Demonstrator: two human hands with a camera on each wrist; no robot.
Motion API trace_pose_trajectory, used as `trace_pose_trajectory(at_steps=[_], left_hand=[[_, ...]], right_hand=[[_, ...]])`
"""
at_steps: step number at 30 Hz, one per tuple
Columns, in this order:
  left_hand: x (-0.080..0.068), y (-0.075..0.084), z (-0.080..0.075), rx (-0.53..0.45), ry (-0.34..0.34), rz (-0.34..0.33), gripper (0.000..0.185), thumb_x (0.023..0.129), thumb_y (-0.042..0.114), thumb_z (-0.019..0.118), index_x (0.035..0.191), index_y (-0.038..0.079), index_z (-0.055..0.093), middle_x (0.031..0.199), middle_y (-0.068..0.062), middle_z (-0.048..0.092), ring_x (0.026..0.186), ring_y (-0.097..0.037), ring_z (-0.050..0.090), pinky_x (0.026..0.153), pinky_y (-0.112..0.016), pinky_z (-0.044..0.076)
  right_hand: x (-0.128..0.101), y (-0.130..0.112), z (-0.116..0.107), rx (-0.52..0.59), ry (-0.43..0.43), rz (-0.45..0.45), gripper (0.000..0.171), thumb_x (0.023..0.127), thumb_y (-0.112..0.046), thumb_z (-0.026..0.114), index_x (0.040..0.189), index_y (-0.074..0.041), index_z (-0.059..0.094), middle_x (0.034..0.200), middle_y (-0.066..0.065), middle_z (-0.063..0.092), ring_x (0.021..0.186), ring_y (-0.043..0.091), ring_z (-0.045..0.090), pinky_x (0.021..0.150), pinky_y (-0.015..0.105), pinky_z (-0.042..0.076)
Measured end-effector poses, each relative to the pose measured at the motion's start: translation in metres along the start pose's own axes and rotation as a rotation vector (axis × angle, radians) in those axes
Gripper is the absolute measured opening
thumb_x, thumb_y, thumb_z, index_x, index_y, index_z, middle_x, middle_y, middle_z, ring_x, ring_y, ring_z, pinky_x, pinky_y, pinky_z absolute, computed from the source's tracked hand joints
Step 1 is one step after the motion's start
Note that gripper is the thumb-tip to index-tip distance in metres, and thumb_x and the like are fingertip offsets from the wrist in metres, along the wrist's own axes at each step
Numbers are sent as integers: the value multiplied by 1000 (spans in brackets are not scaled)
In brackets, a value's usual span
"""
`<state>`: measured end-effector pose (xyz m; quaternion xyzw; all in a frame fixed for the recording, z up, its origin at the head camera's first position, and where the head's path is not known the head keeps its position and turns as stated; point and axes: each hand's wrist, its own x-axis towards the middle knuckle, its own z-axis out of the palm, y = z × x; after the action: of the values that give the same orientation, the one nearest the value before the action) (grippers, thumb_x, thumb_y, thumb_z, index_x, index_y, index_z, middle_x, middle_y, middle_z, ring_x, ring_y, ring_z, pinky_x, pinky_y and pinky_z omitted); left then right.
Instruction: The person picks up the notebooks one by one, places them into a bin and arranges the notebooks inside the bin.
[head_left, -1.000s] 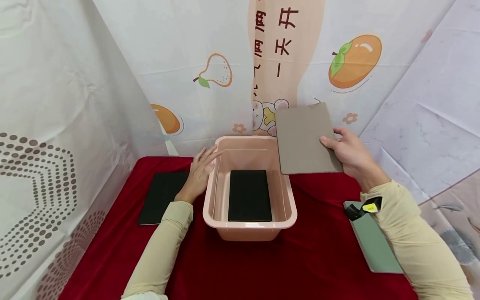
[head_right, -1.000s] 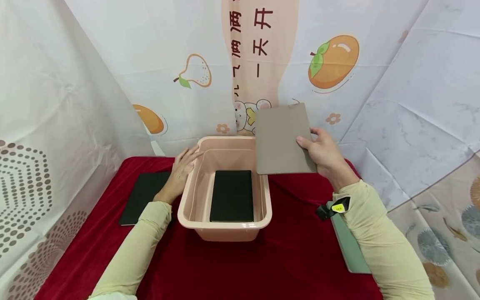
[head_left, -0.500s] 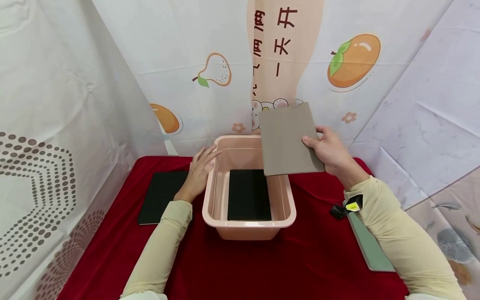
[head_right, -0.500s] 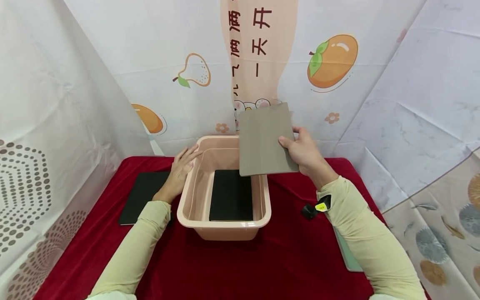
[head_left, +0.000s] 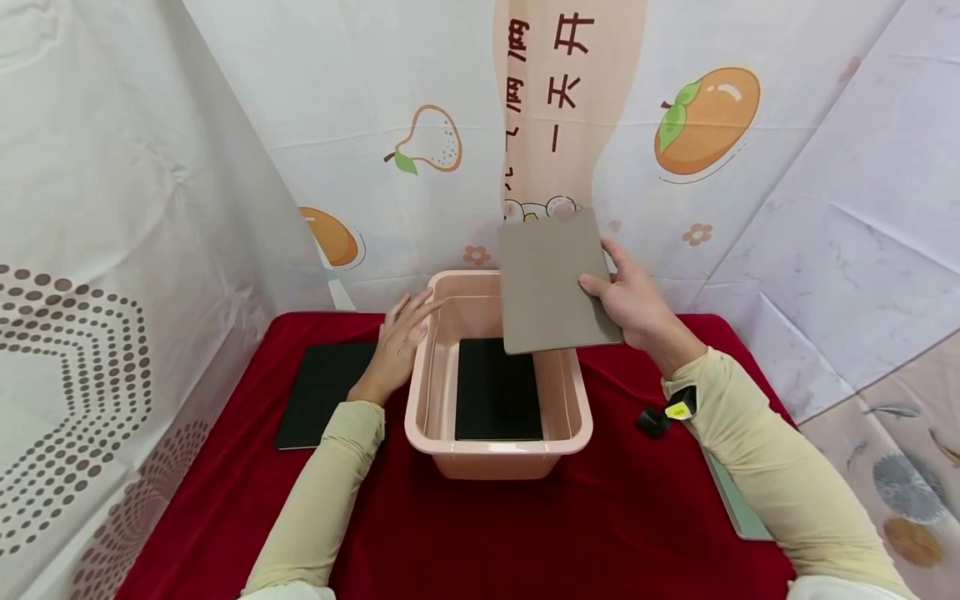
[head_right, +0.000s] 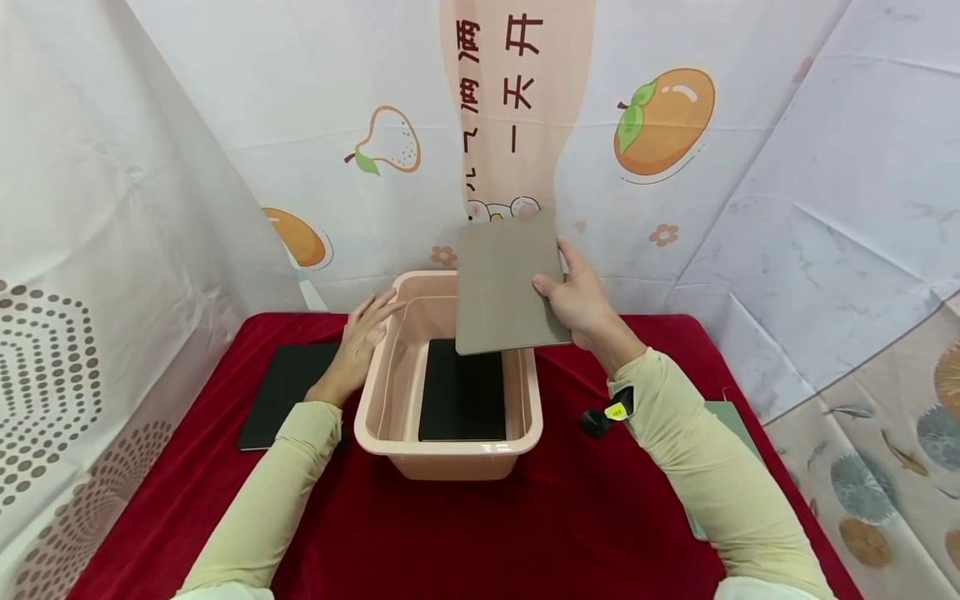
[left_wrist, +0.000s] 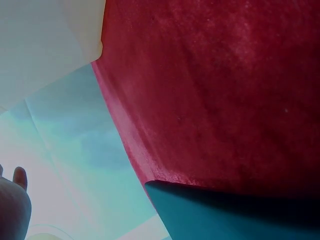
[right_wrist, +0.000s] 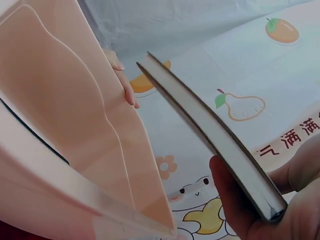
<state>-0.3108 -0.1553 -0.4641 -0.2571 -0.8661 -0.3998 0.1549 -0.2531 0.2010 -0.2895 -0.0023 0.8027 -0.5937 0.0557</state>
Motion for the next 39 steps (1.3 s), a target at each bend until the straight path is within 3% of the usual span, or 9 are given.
trace_pose_trajectory(at_steps=[5,15,22,39], left_hand=[[0,1,-1,-8,1,2,46,111,41,30,152,31,48,169,6,28,158,-35,12,121,-71,6],[0,1,-1,5,1,-9,48,111,45,26,152,33,48,169,13,25,159,-27,10,123,-66,6],[0,1,-2,5,0,-5,47,111,43,27,152,35,47,169,11,26,159,-29,11,123,-67,5],[0,-1,0,-10,8,1,48,111,43,28,152,29,49,169,7,29,158,-35,13,122,-68,7]], right_hand=[[4,-3,9,7,0,10,70,107,-21,51,165,-28,12,137,24,54,88,11,68,71,33,61],[12,-7,27,16,-23,11,74,105,-15,53,165,-19,9,145,23,54,95,17,71,74,36,63],[17,-10,37,-1,-51,13,75,103,-10,50,164,-14,6,141,25,51,101,25,68,74,35,63],[27,1,62,-26,-152,-10,77,93,0,51,158,-14,14,142,22,42,112,32,56,77,32,55]])
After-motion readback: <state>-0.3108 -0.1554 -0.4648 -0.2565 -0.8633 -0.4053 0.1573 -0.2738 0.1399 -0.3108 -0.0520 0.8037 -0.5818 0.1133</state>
